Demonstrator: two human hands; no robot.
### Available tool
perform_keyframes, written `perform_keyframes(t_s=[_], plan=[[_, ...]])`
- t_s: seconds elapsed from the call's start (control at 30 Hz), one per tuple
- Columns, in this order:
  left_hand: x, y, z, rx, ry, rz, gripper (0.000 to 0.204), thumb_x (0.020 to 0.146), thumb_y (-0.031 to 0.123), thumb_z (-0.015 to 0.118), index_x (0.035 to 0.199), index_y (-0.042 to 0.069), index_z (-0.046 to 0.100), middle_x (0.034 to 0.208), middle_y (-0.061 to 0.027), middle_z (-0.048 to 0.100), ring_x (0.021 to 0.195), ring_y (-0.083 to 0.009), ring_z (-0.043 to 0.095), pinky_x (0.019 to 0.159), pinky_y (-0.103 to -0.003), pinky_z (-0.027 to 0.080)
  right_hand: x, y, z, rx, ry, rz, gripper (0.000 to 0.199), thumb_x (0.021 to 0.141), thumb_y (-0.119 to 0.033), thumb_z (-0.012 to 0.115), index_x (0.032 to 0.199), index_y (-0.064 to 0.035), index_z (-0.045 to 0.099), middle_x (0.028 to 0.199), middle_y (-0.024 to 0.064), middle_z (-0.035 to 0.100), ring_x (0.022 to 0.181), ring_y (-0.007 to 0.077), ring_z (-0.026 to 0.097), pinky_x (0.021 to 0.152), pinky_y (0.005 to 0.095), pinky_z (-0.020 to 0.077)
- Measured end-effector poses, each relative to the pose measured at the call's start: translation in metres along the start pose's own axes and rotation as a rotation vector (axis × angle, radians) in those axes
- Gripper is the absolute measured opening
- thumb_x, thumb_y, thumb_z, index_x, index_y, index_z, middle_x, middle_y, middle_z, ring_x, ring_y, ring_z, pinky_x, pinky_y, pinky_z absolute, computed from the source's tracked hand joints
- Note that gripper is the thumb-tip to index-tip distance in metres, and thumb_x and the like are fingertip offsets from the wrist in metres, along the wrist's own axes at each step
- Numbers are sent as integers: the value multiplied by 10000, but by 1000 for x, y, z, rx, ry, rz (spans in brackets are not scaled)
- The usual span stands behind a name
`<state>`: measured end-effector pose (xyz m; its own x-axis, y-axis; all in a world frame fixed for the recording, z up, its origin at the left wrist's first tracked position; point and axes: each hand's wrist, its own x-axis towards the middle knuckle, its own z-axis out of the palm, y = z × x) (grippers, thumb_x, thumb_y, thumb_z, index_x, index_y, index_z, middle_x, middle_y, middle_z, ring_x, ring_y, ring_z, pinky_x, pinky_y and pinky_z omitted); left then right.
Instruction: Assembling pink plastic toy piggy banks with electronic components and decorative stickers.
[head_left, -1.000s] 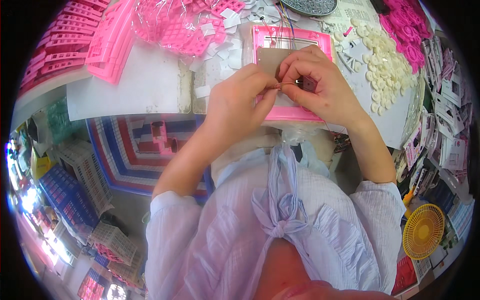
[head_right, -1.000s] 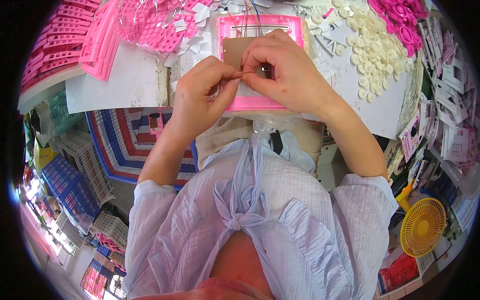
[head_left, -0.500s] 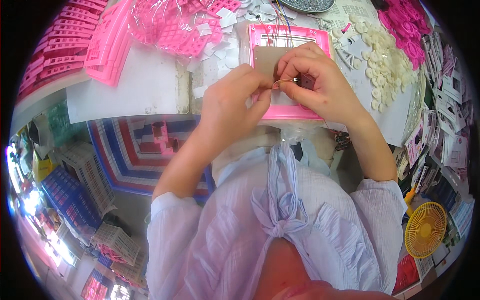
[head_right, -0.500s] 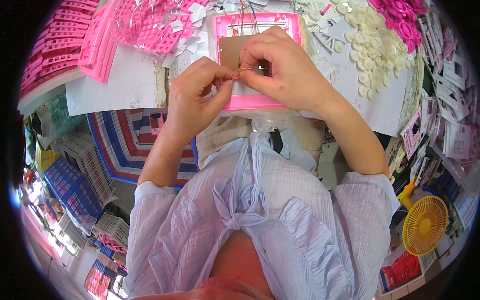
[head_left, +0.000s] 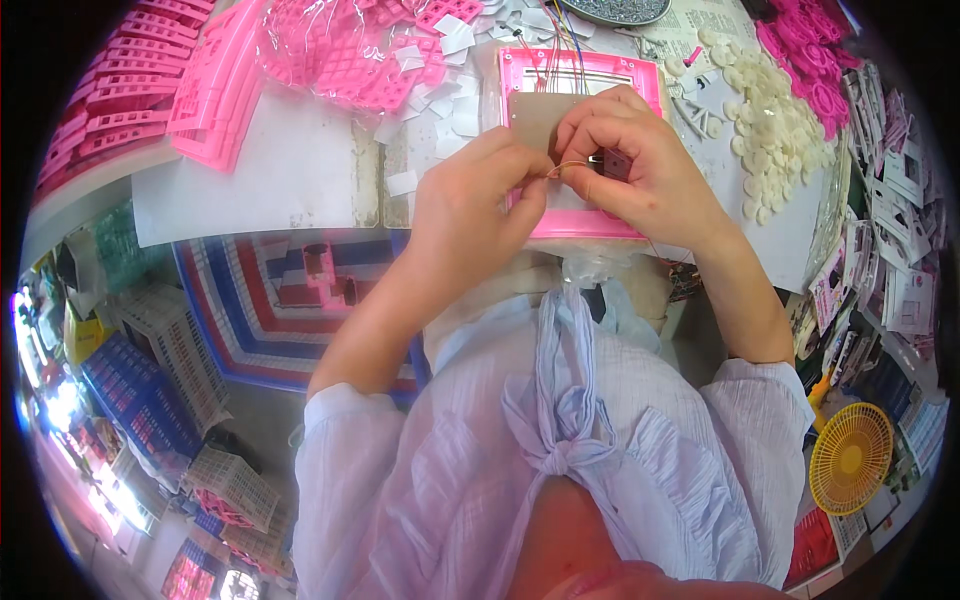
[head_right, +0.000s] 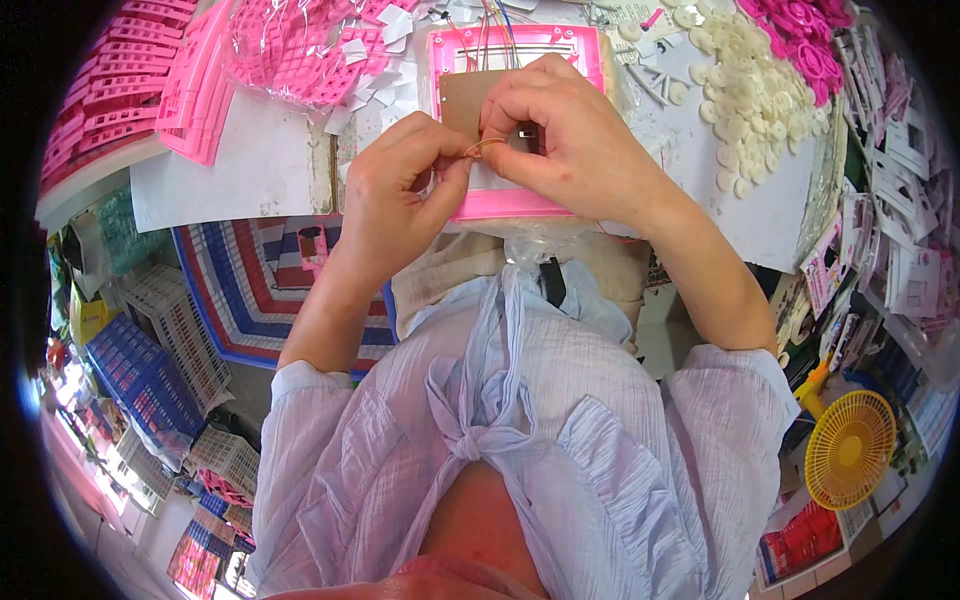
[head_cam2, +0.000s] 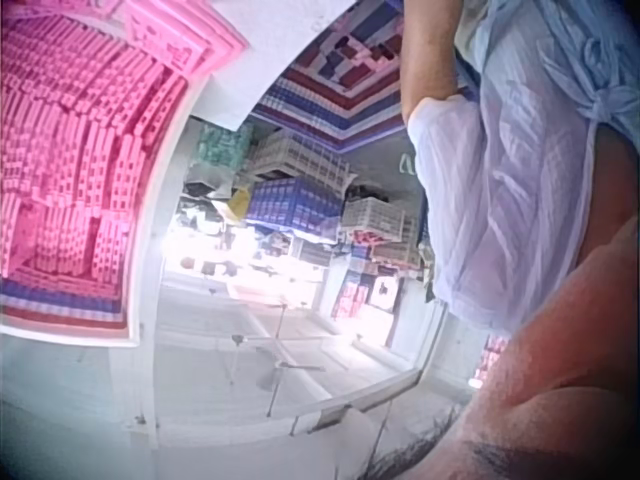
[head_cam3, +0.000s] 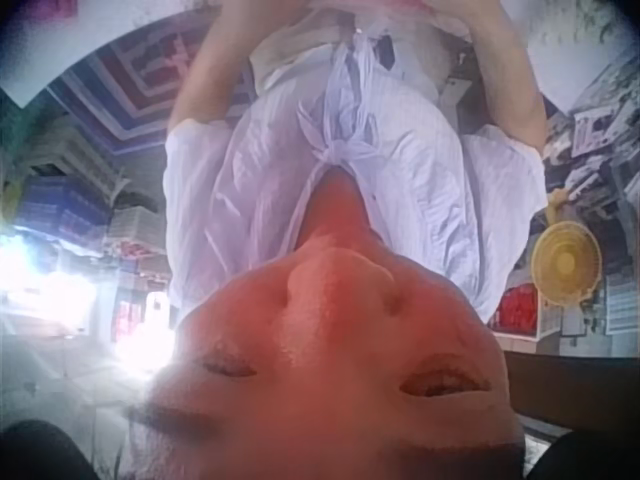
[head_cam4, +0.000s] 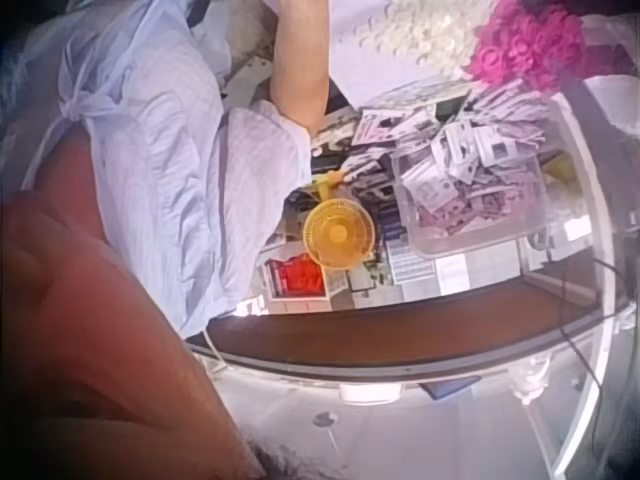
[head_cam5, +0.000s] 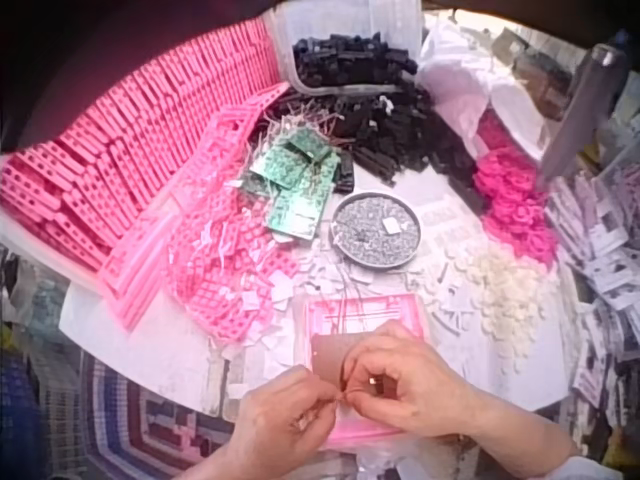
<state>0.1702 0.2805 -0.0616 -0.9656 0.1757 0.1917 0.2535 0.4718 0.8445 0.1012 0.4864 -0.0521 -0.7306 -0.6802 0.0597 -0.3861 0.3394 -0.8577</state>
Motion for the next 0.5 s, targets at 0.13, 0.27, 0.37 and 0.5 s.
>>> perform_keyframes(t_s=[0.13,0.27,0.37,0.5], plan=[[-1,2,-6,11,-35,-50,134,819,-24,679,940,20,712,796,-32,623,560,-82,448,510,-248,357,1,3,3,2,53,-58,102,818,-129,727,836,-63,651,870,33,635,936,239,528,808,355,456],[-1,3,-9,28,-39,-57,132,804,2,690,930,34,705,799,-49,625,605,-134,499,547,-279,396,1,6,3,11,68,-85,105,815,-125,728,837,-59,648,869,35,635,935,240,531,819,357,455],[0,6,-10,39,-62,-78,131,795,46,707,924,46,686,810,-97,632,710,-253,634,630,-345,499,0,-2,-2,55,-25,74,58,806,-34,699,817,-55,647,1010,28,643,1040,210,520,905,343,435],[0,4,-6,22,-18,-35,125,792,8,712,912,38,699,780,-44,614,590,-135,483,536,-283,384,1,2,2,-23,57,-61,136,808,-150,740,841,-57,646,877,41,638,934,248,532,820,366,452]])
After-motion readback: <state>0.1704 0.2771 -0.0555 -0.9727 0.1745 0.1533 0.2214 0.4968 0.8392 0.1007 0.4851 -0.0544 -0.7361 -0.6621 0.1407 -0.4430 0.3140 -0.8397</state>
